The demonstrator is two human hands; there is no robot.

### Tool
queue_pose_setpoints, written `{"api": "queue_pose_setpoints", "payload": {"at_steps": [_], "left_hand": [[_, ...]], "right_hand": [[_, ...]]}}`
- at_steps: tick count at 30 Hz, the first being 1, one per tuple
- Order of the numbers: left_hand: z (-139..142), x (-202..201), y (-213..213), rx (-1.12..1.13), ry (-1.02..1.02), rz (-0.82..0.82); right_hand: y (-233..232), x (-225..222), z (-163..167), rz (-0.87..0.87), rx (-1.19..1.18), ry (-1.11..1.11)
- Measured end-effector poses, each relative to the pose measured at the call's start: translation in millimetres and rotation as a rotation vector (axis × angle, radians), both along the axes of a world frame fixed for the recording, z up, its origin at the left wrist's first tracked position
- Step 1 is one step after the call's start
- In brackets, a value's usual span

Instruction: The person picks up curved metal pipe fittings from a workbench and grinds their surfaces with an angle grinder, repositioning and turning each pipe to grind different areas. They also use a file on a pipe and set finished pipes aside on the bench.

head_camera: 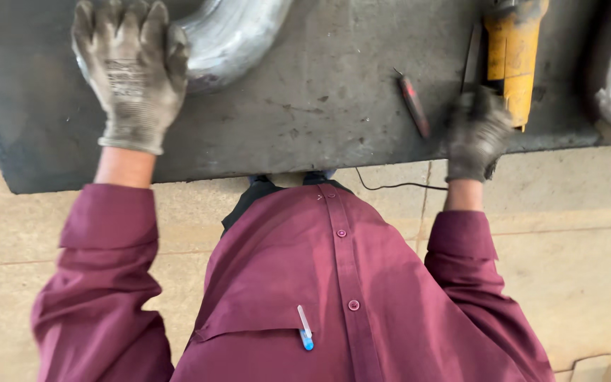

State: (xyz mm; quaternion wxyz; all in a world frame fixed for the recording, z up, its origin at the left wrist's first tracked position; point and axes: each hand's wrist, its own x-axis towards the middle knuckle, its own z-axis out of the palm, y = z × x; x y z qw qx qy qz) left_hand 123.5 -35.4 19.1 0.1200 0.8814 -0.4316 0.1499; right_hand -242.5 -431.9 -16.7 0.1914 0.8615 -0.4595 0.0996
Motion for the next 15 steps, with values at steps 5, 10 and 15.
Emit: {"api": "queue_pose_setpoints", "payload": {"at_steps": [5,10,15], "left_hand": [[-24.2,-51.3,-19.4,0.012,-0.002,0.101],[-28.4,-141.7,-46.7,-0.155,0.412,-0.305],[-36.8,-193.4,-85.3,-0.211,0.815,-0.41]], "right_hand": [[-63.0,0.6,39.1,0.179,-0.008,-0.147],[-127.2,35.7,43.6,-0.046,1.166,-0.571],[-130.4,38.7,51.5,0.001,1.363,-0.655]]}}
